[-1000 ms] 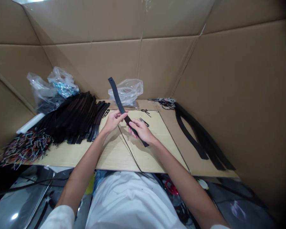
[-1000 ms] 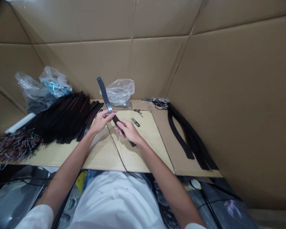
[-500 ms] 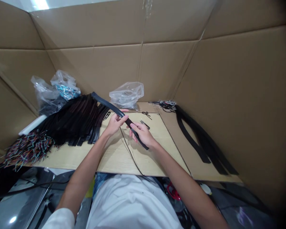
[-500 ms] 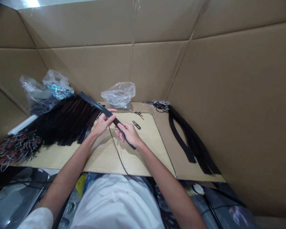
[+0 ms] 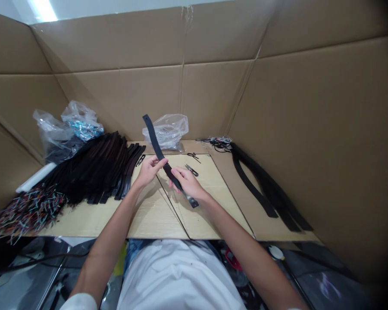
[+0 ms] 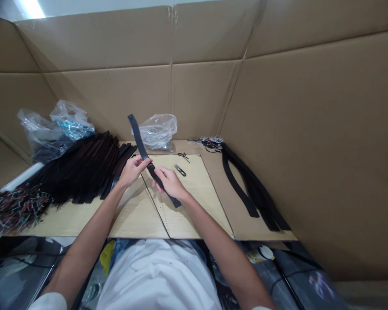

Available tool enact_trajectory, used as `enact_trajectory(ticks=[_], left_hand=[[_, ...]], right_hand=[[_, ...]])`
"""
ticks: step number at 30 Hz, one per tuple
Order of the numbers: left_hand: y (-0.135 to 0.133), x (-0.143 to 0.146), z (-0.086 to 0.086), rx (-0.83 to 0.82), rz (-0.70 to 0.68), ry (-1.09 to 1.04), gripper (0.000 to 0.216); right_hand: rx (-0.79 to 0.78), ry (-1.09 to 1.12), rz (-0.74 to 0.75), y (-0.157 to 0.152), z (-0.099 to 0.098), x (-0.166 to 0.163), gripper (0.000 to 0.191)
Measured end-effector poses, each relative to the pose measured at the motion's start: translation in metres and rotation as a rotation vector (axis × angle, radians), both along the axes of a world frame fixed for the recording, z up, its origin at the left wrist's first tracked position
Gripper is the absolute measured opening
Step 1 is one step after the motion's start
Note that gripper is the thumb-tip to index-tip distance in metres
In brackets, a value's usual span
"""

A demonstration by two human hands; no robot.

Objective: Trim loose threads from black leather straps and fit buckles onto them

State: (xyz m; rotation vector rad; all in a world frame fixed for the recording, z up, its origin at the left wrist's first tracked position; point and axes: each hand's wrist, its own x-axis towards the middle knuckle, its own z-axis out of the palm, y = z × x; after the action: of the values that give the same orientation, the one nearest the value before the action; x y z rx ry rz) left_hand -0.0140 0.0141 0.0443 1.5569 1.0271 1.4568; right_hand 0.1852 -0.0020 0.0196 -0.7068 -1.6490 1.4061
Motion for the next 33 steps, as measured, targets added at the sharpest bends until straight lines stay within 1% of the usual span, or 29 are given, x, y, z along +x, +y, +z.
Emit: enact_trajectory(ticks=[4,6,8,12,14,17,19,21,24,27,30,33], left_hand=[[-0.001,-0.004,0.002,-0.083,-0.197,-0.017,0.063],[-0.001,-0.005,0.0,-0.108,-0.246,-0.053,0.062],[0.001,-0.004,-0.002,-0.11,-0.201,-0.081,0.061],[0.003,-0.002,-0.006,-0.083,0.043,-0.091,0.064],[0.003,-0.001,-0.005,-0.065,0.082,-0.067,0.064],[0.001,-0.002,-0.002,-0.041,0.045,-0.014,0.062],[-0.001,-0.002,0.001,-0.033,0.016,-0.005,0.06],[-0.002,-0.001,0.001,-0.036,-0.008,-0.016,0.059],[-0.003,0.002,0.0,-0.05,-0.027,-0.042,0.058],[-0.003,0.005,-0.001,-0.094,-0.082,-0.045,0.059],[-0.004,0.005,-0.002,-0.135,-0.157,-0.003,0.06],[-0.003,0.002,-0.001,-0.124,-0.189,0.044,0.058]], right_hand=[[-0.222,0.107,0.1,-0.002,0.009,0.008,0.057],[-0.269,0.094,0.147,-0.002,0.012,0.01,0.06],[-0.232,0.074,0.144,-0.002,0.012,0.01,0.058],[-0.014,0.072,0.004,-0.002,0.006,0.003,0.046],[0.043,0.079,-0.035,-0.002,0.004,0.001,0.049],[0.043,0.096,-0.056,-0.003,0.006,0.002,0.065],[0.019,0.124,-0.026,-0.004,0.009,0.003,0.069],[-0.026,0.171,-0.004,-0.005,0.011,0.002,0.067],[-0.098,0.219,-0.022,-0.007,0.013,-0.001,0.06],[-0.169,0.238,-0.031,-0.01,0.014,-0.004,0.053],[-0.223,0.248,-0.029,-0.012,0.015,-0.004,0.055],[-0.24,0.25,-0.023,-0.013,0.016,-0.003,0.057]])
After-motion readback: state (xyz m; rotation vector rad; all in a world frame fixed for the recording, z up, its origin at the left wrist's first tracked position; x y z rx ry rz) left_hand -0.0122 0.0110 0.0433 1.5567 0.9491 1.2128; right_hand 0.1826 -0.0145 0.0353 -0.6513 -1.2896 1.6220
